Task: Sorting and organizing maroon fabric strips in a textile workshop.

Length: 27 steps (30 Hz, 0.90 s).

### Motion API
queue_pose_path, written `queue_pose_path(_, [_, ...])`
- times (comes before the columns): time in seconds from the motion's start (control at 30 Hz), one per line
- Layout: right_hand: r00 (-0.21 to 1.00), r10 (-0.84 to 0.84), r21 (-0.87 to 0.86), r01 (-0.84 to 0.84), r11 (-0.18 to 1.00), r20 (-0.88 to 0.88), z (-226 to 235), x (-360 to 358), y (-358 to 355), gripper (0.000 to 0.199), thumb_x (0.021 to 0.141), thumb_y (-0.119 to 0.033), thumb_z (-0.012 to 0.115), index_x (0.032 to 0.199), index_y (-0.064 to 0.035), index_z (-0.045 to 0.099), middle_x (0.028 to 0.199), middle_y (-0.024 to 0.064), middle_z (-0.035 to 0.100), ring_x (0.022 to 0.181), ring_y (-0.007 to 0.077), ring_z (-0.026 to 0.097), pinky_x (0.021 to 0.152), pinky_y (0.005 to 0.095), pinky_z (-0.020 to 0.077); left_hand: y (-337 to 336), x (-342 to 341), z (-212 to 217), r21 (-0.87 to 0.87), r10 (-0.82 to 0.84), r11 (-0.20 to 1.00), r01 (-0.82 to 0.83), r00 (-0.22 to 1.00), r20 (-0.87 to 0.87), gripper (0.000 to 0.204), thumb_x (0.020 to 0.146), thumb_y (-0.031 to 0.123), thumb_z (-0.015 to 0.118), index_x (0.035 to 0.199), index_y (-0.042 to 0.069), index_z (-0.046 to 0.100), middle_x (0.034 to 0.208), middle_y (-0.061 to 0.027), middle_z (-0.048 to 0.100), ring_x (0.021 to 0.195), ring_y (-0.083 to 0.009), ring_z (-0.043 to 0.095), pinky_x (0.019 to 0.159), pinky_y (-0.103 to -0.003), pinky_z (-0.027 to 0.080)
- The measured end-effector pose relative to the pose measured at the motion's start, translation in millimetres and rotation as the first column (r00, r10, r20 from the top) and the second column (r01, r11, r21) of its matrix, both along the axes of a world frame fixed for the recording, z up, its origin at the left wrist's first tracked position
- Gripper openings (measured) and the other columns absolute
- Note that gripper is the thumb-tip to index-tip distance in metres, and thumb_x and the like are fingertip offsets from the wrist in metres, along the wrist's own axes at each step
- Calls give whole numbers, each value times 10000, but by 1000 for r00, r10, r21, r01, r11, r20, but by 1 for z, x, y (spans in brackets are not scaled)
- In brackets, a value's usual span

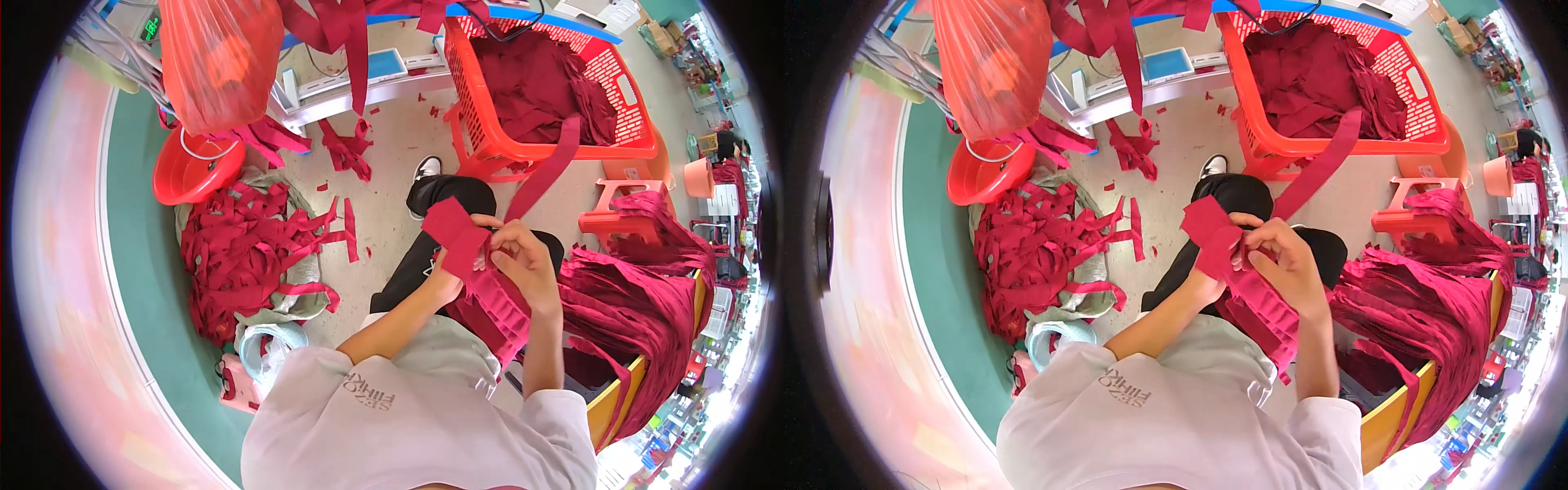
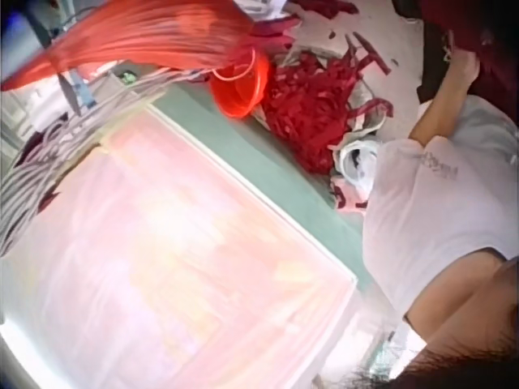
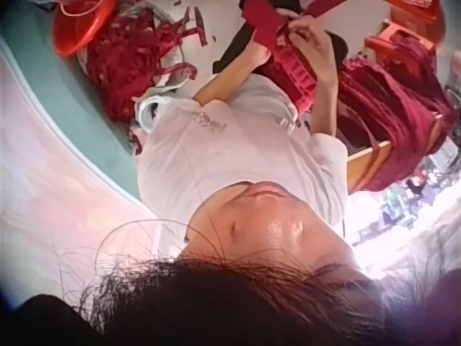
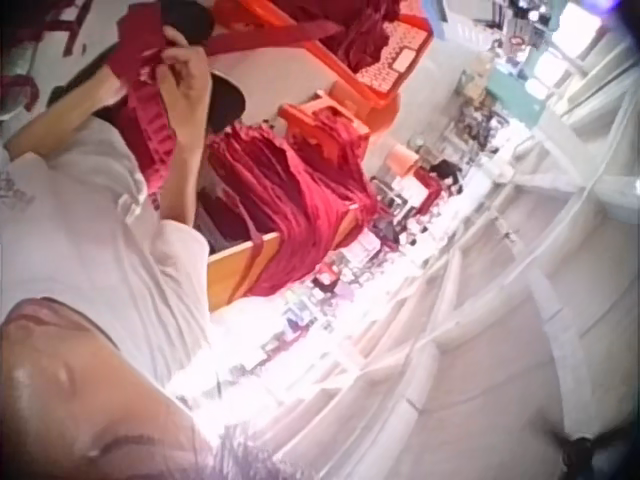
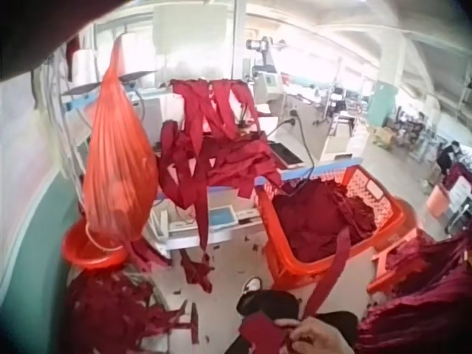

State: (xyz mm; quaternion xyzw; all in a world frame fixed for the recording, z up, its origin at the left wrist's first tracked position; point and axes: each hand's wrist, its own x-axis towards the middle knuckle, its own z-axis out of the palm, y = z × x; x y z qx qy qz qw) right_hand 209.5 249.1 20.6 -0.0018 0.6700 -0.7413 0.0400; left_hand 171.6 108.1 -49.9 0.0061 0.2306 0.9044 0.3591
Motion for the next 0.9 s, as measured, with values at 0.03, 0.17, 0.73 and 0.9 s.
queue_pose_path(0.03, [996, -71, -22, 72, 997, 46, -5, 9, -1, 293, 854, 106, 607, 1131, 26, 557, 1043, 48, 511, 999, 142, 576, 875, 261, 450, 0, 0, 1, -1, 0, 1000, 0, 1000, 11, 288, 975, 231, 525, 1204, 58, 545, 715, 51, 440, 615, -29, 386, 580, -209, 325])
queue_pose_path(0.17, [965, -229, 193, 203, 960, 124, -11, 27, -12, 320, 839, 81, 644, 1135, 18, 541, 1070, 40, 526, 837, 74, 574, 747, 218, 465, 4, -1, 3, -74, -41, 996, 44, 999, 35, 293, 1000, 257, 423, 1148, 56, 577, 721, 42, 480, 601, -52, 402, 586, -217, 341])
queue_pose_path(0.73, [973, -99, 412, 3, 911, 211, -2, 9, -7, 168, 907, -117, 652, 894, 43, 602, 728, 58, 564, 649, 88, 480, 577, 271, 376, 5, 9, 8, -303, -29, 952, 38, 999, 36, 367, 1035, 316, 419, 1106, 19, 622, 926, -17, 601, 900, -105, 586, 829, -262, 470])
queue_pose_path(0.9, [995, 75, 724, -98, 683, 64, 2, 17, 1, 243, 848, -220, 703, 855, -1, 596, 739, 132, 506, 732, 266, 478, 653, 382, 398, 5, 5, -7, -267, 93, 959, -95, 996, -20, 427, 1048, 365, 375, 995, 47, 655, 775, 28, 494, 691, -44, 447, 618, -218, 380])
